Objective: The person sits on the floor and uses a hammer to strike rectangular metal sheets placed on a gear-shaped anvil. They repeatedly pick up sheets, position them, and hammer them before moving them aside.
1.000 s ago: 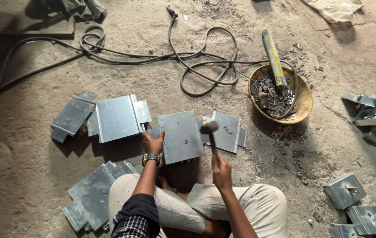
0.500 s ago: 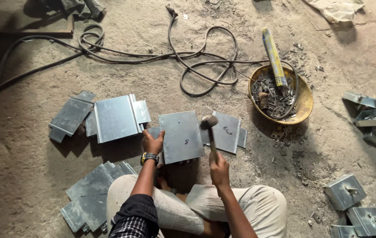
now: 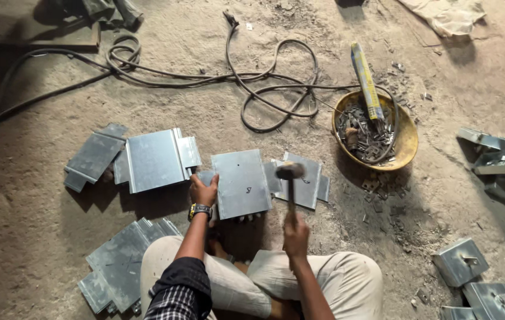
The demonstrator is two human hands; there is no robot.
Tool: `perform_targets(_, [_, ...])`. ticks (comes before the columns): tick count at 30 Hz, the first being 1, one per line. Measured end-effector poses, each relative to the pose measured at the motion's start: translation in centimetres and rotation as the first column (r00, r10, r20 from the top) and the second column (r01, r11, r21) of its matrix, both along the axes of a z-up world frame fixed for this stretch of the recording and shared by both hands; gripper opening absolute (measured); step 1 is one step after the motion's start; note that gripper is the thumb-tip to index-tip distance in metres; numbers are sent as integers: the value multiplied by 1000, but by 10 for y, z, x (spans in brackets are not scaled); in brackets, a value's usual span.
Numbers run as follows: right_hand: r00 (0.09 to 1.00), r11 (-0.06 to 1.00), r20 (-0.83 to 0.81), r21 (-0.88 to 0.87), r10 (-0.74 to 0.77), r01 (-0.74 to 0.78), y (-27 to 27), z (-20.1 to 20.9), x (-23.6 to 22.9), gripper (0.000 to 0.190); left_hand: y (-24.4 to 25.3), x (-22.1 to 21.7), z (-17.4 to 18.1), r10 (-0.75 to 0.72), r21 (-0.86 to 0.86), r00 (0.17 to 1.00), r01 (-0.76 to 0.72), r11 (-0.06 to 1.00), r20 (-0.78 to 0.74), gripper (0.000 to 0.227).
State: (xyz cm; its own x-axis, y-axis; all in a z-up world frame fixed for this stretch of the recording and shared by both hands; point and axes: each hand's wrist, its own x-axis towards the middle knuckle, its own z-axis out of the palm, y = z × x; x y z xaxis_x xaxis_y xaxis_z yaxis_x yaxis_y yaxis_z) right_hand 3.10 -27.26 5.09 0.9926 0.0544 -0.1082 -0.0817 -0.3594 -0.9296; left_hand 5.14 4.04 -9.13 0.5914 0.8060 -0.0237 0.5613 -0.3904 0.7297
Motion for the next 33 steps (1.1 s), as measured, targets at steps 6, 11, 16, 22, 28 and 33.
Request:
perform_targets(6, [950,957,313,272,12,-101,-24,4,-10,30,2,12,3,-6,7,1000,6,1000,19,85])
perform_targets(11, [970,992,-210,28,124,-121,-11,4,-7,18,-3,9,9,-54,-81,999,53,995,0,73])
perform_targets(16, [981,988,130,42,143,-149,-14,15,-1,30,15,13,7,33,-11,996,-32,999,81,75])
perform_targets(22, [941,970,319,170,113,-174,-7,18,-2,29,14,19,0,22,-7,990,-22,1000,142,69])
perform_targets(28, [973,982,-220,-154,76,-111,-1,27,-8,34,10,23,0,43,22,994,-46,999,99,68])
perform_targets(33, [981,988,158,86,111,-126,-5,30,-10,36,13,27,0,11,-31,1000,-11,999,13,69])
